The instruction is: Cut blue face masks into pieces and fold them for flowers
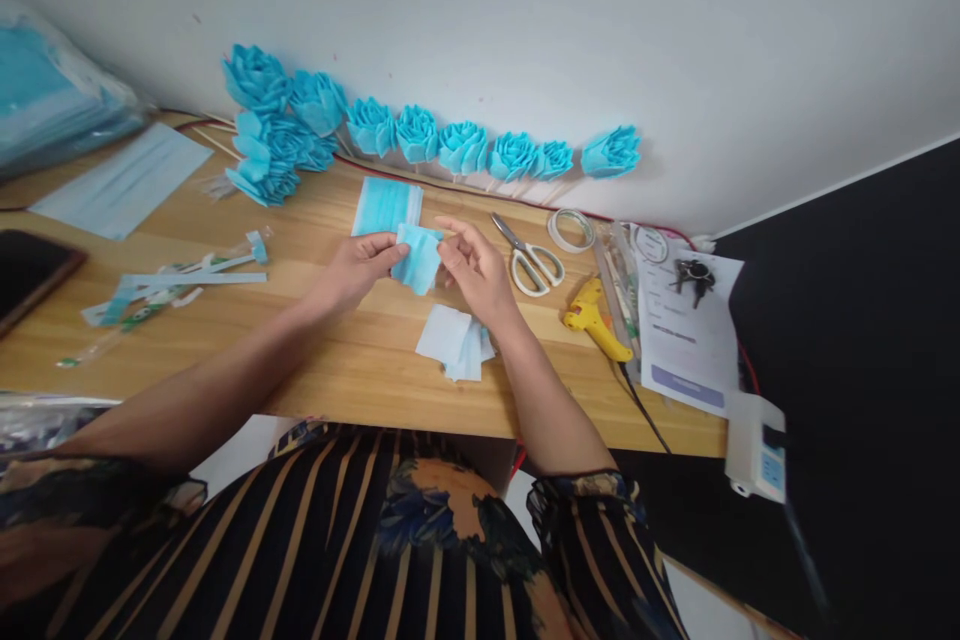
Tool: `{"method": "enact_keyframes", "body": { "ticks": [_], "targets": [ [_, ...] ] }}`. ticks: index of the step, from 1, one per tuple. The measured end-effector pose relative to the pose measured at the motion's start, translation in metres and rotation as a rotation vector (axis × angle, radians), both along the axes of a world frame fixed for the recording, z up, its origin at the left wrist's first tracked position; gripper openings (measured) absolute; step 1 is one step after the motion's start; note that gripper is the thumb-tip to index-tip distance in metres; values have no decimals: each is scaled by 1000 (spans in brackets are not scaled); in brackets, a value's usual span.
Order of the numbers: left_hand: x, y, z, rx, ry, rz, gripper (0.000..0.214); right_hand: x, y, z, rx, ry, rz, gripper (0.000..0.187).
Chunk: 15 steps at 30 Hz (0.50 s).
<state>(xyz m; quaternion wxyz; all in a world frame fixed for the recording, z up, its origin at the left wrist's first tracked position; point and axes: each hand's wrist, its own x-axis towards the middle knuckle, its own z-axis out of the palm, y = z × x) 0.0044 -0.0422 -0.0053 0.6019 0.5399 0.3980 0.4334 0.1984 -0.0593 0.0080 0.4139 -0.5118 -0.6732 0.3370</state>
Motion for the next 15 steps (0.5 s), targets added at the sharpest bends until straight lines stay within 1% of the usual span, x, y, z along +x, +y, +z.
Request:
{"method": "enact_keyframes", "body": {
  "ticks": [3, 5, 7, 10, 15],
  "targets": [
    [-1, 0, 0, -32, -30, 35, 26, -2, 2, -7, -25, 8, 49, 49],
    [-1, 0, 1, -41, -27, 23, 26, -5, 2, -11, -19, -32, 45, 51],
    [0, -1, 2, -56, -40, 0, 27, -6, 2, -14, -4, -64, 30, 49],
    [1, -1, 5, -88, -72, -10, 28, -7, 1, -16, 4, -83, 35, 47],
    [2, -2, 8, -91, -48, 8, 28, -6, 1, -13, 16, -143, 46, 47]
  ]
}}
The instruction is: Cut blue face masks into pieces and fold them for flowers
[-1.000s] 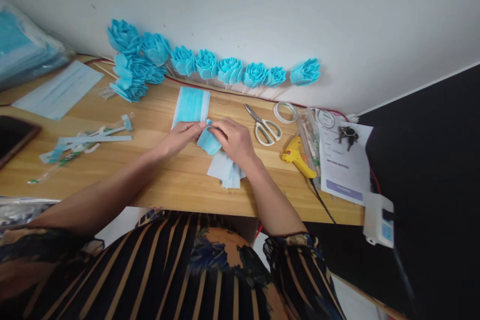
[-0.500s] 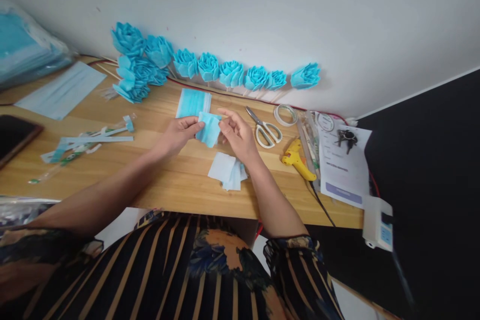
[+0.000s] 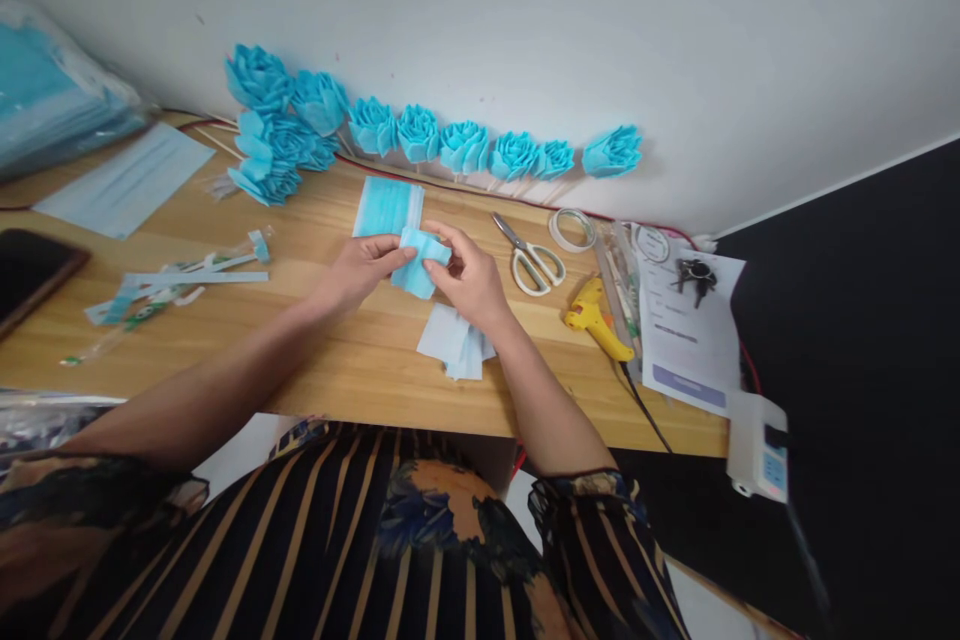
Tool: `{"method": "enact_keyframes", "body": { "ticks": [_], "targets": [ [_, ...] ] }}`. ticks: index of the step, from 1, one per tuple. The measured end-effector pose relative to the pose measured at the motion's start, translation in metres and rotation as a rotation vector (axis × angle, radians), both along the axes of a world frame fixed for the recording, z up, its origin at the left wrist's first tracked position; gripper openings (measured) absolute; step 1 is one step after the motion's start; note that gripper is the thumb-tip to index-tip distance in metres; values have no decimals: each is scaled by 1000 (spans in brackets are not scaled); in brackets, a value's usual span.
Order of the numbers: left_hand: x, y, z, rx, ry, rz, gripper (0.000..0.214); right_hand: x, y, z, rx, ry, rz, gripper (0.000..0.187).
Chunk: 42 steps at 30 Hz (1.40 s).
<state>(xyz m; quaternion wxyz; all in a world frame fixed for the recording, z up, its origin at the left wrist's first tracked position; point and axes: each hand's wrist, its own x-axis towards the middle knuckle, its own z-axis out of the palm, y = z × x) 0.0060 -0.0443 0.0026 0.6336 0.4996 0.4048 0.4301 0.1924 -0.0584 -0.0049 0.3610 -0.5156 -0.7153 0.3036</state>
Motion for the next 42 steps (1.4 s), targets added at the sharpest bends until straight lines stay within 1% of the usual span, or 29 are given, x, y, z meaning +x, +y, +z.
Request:
{"method": "enact_keyframes", "body": {
  "ticks": [7, 11, 14, 18, 21, 24, 28, 31, 33, 35, 38, 39, 42],
  "targets": [
    [0, -1, 3, 18, 52, -7, 24, -1, -2, 8, 42, -70, -28, 48],
    [-1, 0, -2, 67, 56, 25, 28, -1, -2, 6, 25, 16, -23, 53],
    [-2, 1, -6, 59, 31, 35, 27, -1, 0, 3, 11, 72, 7, 59],
    [-3, 1, -3, 41, 18, 48, 27, 2, 4, 0, 42, 112, -10, 59],
    [-4, 1, -1, 53, 60, 75, 30, 3, 7, -3, 48, 199, -30, 58],
    [-6, 3, -3, 53, 72, 94, 33, 3, 8, -5, 46, 250, -36, 57],
    [-4, 6, -7, -17, -5, 128, 25, 4, 10, -4, 22, 238, -46, 57],
    [-3, 8, -8, -56, -88, 157, 25, 9, 13, -1, 2, 160, -45, 56],
    [-3, 10, -9, -41, -141, 178, 31, 14, 14, 3, -17, 56, -31, 52],
    [-4, 11, -11, -20, -169, 197, 36, 20, 13, 9, -39, -87, 1, 43],
    [-5, 13, -13, -8, -197, 227, 35, 27, 8, 22, -80, -347, 40, 23],
    [-5, 13, -14, -3, -207, 239, 35, 29, 6, 26, -100, -438, 49, 21],
    [-3, 11, -13, 1, -211, 252, 35, 31, 0, 37, -185, -682, 123, 29]
  ]
}}
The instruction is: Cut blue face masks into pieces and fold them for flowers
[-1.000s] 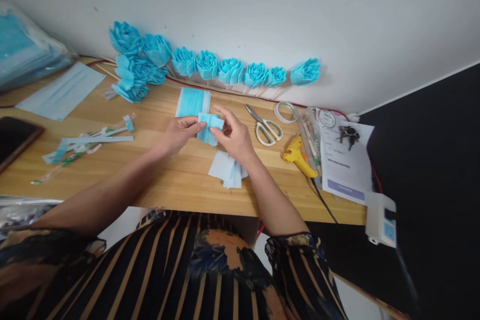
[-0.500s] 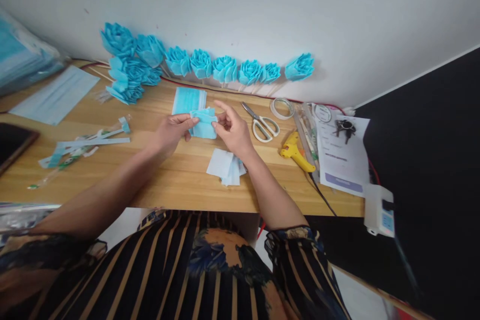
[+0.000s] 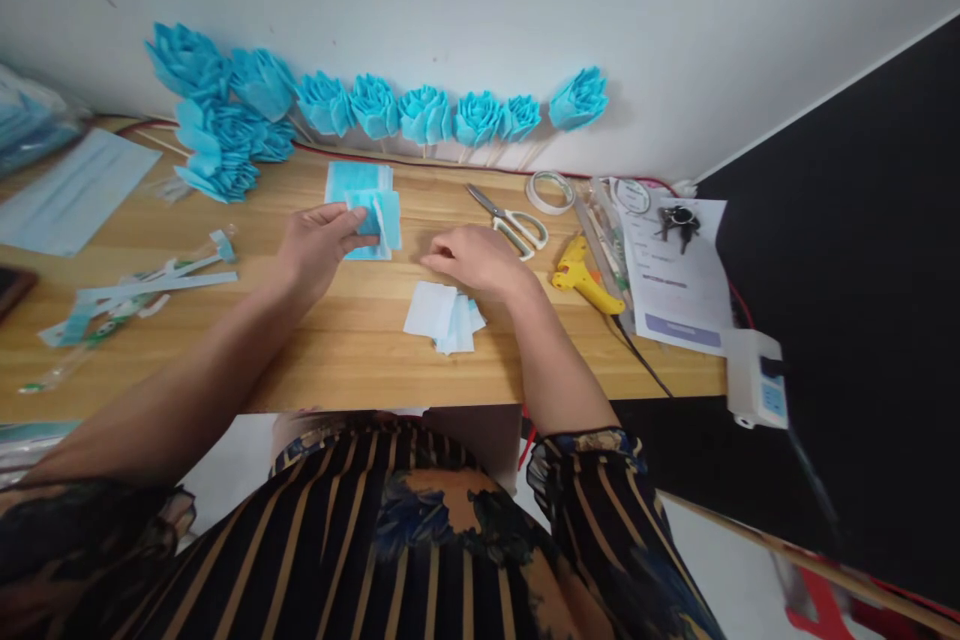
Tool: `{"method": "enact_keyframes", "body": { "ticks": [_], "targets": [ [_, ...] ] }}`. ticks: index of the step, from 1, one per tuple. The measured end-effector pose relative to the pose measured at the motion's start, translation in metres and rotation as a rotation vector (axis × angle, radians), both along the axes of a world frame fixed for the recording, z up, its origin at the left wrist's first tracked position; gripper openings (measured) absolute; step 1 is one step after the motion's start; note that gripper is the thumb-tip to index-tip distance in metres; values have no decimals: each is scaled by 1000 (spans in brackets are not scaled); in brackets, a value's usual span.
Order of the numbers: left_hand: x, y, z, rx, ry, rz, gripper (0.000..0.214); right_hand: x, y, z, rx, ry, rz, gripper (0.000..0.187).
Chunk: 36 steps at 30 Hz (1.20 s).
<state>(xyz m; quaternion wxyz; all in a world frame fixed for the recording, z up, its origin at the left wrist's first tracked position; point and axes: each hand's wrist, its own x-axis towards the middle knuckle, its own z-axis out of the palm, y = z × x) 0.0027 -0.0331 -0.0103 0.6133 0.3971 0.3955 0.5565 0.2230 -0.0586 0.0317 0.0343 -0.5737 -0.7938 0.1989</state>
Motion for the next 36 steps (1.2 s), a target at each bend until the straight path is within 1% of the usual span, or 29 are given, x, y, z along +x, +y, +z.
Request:
{"method": "enact_keyframes", "body": {
  "ticks": [2, 4, 6, 8, 11, 16, 18, 20, 23, 24, 26, 28, 29, 30, 31, 33, 34, 36],
  "targets": [
    [1, -2, 1, -16, 30, -21, 32, -1, -3, 3, -62, -91, 35, 28],
    [2, -3, 3, -26, 60, -45, 27, -5, -6, 3, -114, -133, 52, 23],
    [3, -4, 4, -29, 87, -63, 24, -11, -7, 2, -159, -134, 86, 16],
    [3, -4, 4, -32, 112, -71, 24, -14, -7, 1, -190, -86, 134, 11],
    [2, -3, 3, -31, 134, -50, 26, -13, -6, 3, -193, 104, 176, 10],
    [4, -2, 1, -41, 136, -27, 28, 0, -6, 10, -286, 671, 194, 23],
    [5, -3, 2, -50, 131, -44, 25, -3, -10, 13, -315, 835, 190, 26],
    [5, -5, 4, -49, 127, -67, 25, -13, -15, 14, -353, 896, 208, 30],
    [4, -11, 8, -33, 133, -101, 32, -36, -19, 13, -404, 864, 300, 32],
    [4, -12, 9, -42, 130, -115, 34, -42, -17, 12, -382, 849, 306, 30],
    [5, -14, 10, -104, 97, -152, 32, -50, -8, 5, -297, 831, 232, 26],
    [6, -13, 11, -193, 15, -179, 24, -49, 6, -3, -198, 884, 64, 22],
    [7, -12, 10, -231, -34, -182, 20, -45, 13, -8, -132, 912, -40, 23],
    [8, -11, 10, -262, -81, -178, 17, -41, 20, -12, -85, 927, -116, 24],
    [8, -10, 10, -286, -124, -168, 14, -36, 25, -15, -43, 937, -175, 25],
    [9, -8, 9, -338, -181, -140, 13, -28, 30, -19, 44, 927, -246, 26],
    [9, -7, 8, -363, -196, -128, 14, -25, 30, -19, 118, 908, -265, 27],
    [9, -8, 8, -408, -213, -108, 16, -22, 22, -15, 359, 839, -295, 29]
  ]
}}
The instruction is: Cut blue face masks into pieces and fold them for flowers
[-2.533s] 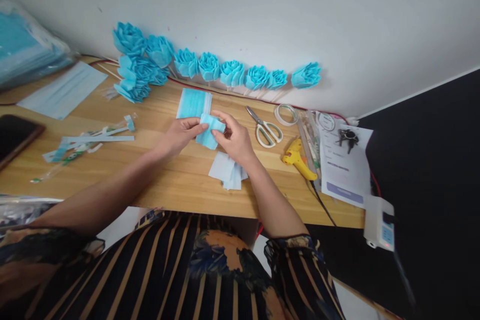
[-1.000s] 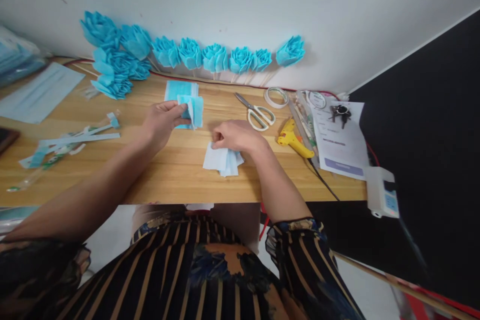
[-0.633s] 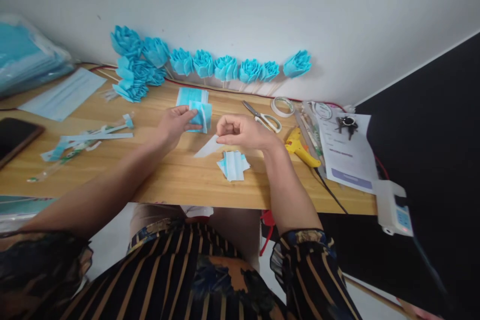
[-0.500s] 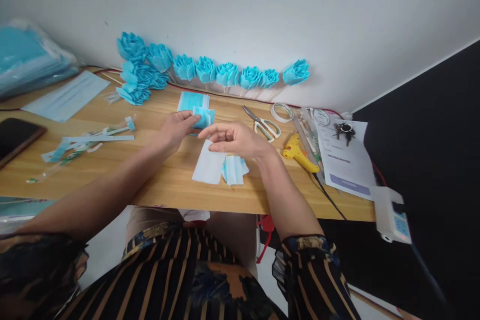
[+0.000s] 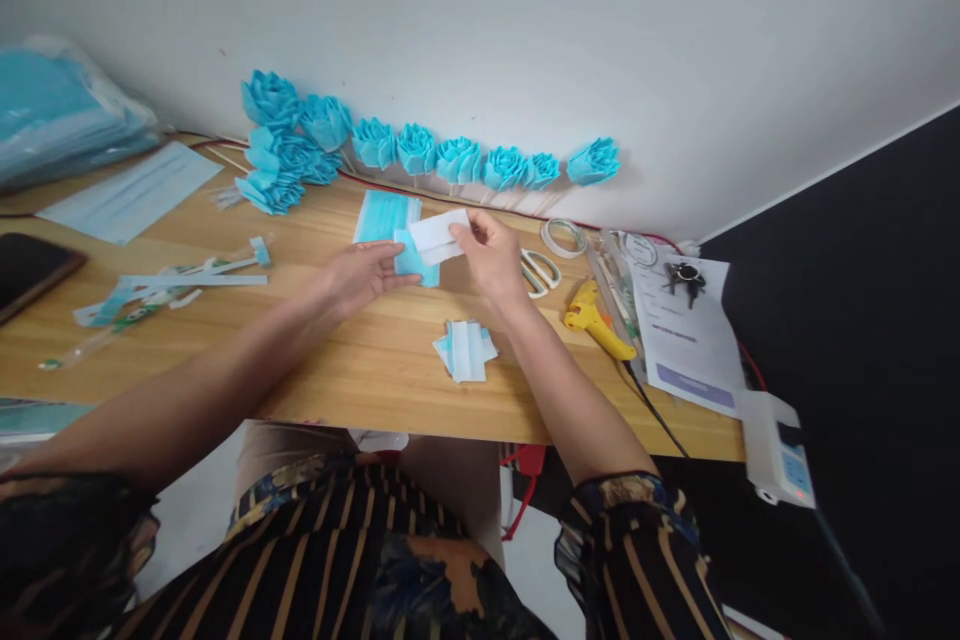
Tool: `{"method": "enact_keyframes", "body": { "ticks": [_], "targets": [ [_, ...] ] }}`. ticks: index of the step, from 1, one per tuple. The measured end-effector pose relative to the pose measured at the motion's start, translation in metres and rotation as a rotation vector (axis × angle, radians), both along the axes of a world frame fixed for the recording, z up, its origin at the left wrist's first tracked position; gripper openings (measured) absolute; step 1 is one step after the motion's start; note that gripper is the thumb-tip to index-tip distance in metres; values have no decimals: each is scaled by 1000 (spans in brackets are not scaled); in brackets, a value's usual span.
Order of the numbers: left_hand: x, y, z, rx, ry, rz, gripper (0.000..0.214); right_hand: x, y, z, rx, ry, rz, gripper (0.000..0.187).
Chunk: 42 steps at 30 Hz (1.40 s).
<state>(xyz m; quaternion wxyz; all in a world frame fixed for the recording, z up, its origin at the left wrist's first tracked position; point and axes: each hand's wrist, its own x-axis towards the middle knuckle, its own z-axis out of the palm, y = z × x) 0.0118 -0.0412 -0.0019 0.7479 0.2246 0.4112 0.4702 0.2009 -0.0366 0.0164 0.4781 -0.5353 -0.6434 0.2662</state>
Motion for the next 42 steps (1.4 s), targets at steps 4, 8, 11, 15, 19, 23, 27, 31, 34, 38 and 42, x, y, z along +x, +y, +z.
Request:
{"method": "enact_keyframes", "body": {
  "ticks": [4, 8, 11, 15, 19, 23, 27, 31, 34, 38, 42],
  "targets": [
    [2, -6, 2, -31, -1, -27, 23, -2, -24, 12, 439, -279, -210, 32],
    [5, -11, 5, -21, 4, -71, 24, -8, -32, 5, 607, -575, 17, 27],
    [5, -11, 5, -12, -12, -88, 22, -10, -27, -9, 577, -733, 90, 30],
    [4, -10, 6, -15, -38, -76, 27, -11, -26, -19, 572, -789, 103, 30],
    [4, -10, 7, 14, -49, -74, 29, -14, -29, -19, 550, -827, 137, 30],
    [4, -9, 6, -2, -39, -69, 29, -16, -31, -20, 544, -877, 151, 30],
    [5, -8, 6, -21, -61, -39, 31, -16, -30, -23, 575, -885, 143, 29],
    [4, -8, 3, 45, -83, -72, 26, -17, -29, -26, 535, -889, 143, 30],
    [3, -7, -2, 108, -49, -78, 21, -19, -30, -25, 505, -879, 157, 30],
    [1, -6, -6, 163, 14, -83, 21, -19, -32, -17, 468, -803, 197, 24],
    [1, -8, -2, 237, 113, -144, 20, -10, -31, -6, 450, -527, 80, 31]
  ]
}}
